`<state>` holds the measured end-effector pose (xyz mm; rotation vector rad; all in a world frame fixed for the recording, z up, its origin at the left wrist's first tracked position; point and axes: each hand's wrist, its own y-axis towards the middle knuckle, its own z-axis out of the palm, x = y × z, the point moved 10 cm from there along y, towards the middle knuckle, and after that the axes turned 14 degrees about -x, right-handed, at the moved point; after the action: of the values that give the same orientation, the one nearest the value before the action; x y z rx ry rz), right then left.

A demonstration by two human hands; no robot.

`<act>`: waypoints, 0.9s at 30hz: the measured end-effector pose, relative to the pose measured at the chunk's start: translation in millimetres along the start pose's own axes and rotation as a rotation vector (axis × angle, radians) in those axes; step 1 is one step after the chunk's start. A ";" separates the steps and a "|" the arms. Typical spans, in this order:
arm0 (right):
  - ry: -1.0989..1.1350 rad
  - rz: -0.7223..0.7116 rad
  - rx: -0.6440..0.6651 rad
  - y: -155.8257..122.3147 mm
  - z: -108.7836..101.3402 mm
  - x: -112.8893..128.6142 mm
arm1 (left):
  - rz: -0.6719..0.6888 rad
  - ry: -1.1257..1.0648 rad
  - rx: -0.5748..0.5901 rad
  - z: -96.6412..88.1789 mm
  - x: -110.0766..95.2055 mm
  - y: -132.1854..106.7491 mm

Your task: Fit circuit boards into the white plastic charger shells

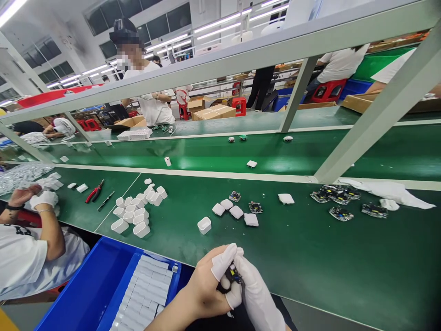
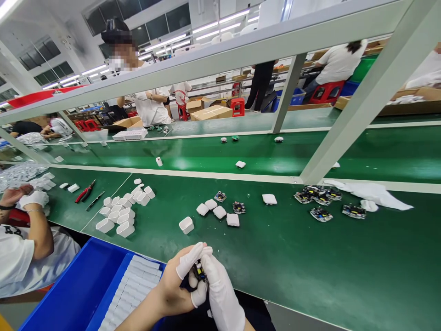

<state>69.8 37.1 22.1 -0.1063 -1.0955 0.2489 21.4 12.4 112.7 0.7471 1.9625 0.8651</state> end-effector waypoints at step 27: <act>-0.088 -0.058 0.073 -6.3 0.0 0.9 | 0.152 -0.105 -0.107 -11.6 2.2 -8.9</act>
<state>71.1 31.2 24.2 0.0016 -1.1741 0.2429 8.8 5.5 109.4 0.8698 1.7695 0.9934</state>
